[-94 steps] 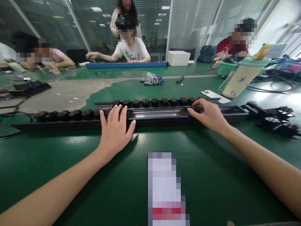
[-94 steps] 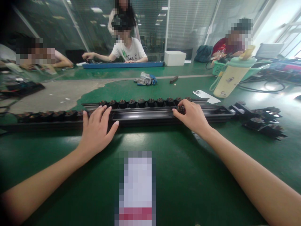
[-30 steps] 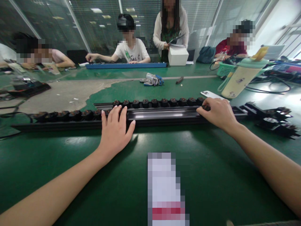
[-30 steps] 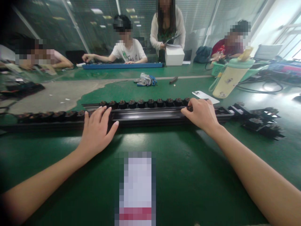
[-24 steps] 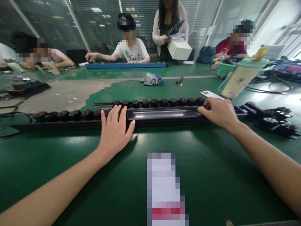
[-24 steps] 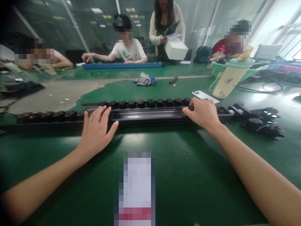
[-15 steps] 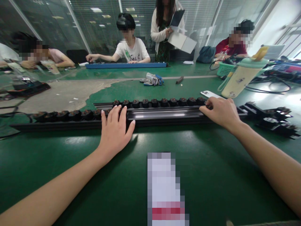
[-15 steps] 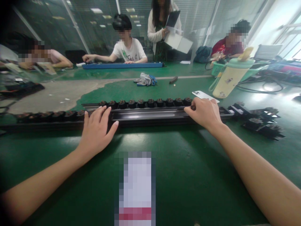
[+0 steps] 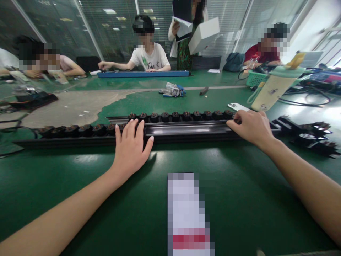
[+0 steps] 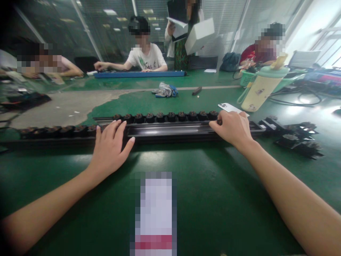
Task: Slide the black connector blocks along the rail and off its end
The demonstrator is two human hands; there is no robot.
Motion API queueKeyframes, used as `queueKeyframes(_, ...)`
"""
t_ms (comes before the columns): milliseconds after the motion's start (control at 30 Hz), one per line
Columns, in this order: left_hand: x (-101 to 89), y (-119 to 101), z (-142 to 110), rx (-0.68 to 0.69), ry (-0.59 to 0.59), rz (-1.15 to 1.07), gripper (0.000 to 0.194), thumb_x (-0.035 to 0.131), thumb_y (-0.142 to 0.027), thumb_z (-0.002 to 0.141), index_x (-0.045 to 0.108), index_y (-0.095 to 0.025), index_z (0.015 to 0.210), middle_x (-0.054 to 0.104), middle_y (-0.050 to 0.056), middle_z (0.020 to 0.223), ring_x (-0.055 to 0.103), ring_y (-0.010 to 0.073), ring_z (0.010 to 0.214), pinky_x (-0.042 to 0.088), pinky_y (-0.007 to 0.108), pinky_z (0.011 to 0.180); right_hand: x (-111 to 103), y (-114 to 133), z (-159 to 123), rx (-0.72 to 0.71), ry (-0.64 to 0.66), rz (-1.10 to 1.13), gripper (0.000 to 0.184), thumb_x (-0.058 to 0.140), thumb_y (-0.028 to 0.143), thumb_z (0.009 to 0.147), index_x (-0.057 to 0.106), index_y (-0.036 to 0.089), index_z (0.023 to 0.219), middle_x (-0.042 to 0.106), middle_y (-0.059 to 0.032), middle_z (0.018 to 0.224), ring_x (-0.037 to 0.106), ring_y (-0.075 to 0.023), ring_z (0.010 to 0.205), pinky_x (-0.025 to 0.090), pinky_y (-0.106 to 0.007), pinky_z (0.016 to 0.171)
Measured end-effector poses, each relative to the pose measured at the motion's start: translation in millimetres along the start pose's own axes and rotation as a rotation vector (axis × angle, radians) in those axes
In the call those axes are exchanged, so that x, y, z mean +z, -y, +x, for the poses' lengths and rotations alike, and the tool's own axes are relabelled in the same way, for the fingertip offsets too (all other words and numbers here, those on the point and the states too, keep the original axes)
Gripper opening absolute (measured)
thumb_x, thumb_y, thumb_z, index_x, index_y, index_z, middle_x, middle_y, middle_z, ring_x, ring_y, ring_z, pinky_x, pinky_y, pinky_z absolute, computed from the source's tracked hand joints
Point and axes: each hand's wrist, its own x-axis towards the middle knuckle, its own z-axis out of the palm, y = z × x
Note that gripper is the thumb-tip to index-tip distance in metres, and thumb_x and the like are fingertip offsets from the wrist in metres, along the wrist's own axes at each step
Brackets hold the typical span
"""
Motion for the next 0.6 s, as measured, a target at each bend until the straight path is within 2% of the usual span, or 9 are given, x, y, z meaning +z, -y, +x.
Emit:
queueKeyframes(267, 0.7, 0.8, -0.3, 0.003, 0.003, 0.015, 0.067, 0.027, -0.047, 0.103, 0.037, -0.008, 0.157, 0.039, 0.022, 0.161, 0.029, 0.0355, 0.154, 0.011, 0.062, 0.127, -0.4, 1.8, 0.0, 0.020, 0.024, 0.019, 0.031, 0.050, 0.050, 0.086, 0.056, 0.021, 0.077, 0.062, -0.0104, 0.077, 0.056, -0.0255, 0.079, 0.038, -0.045, 0.085)
queueKeyframes(433, 0.9, 1.0, -0.2, 0.004, 0.005, 0.024, 0.067, 0.026, -0.047, 0.104, 0.038, -0.008, 0.157, 0.039, 0.022, 0.161, 0.029, 0.0353, 0.154, 0.011, 0.062, 0.127, 0.8, 1.4, 0.0, 0.022, 0.049, -0.035, 0.033, 0.048, 0.051, 0.088, 0.058, 0.020, 0.084, 0.064, -0.0110, 0.077, 0.056, -0.0244, 0.075, 0.039, -0.045, 0.083)
queueKeyframes(600, 1.3, 0.9, -0.3, 0.002, 0.005, 0.009, 0.068, 0.027, -0.048, 0.103, 0.038, -0.008, 0.157, 0.039, 0.023, 0.161, 0.029, 0.0359, 0.154, 0.010, 0.062, 0.127, -0.9, 0.9, -0.3, 0.066, 0.099, -0.048, 0.045, 0.042, 0.060, 0.091, 0.061, 0.019, 0.093, 0.063, -0.0115, 0.074, 0.055, -0.0249, 0.069, 0.039, -0.042, 0.076)
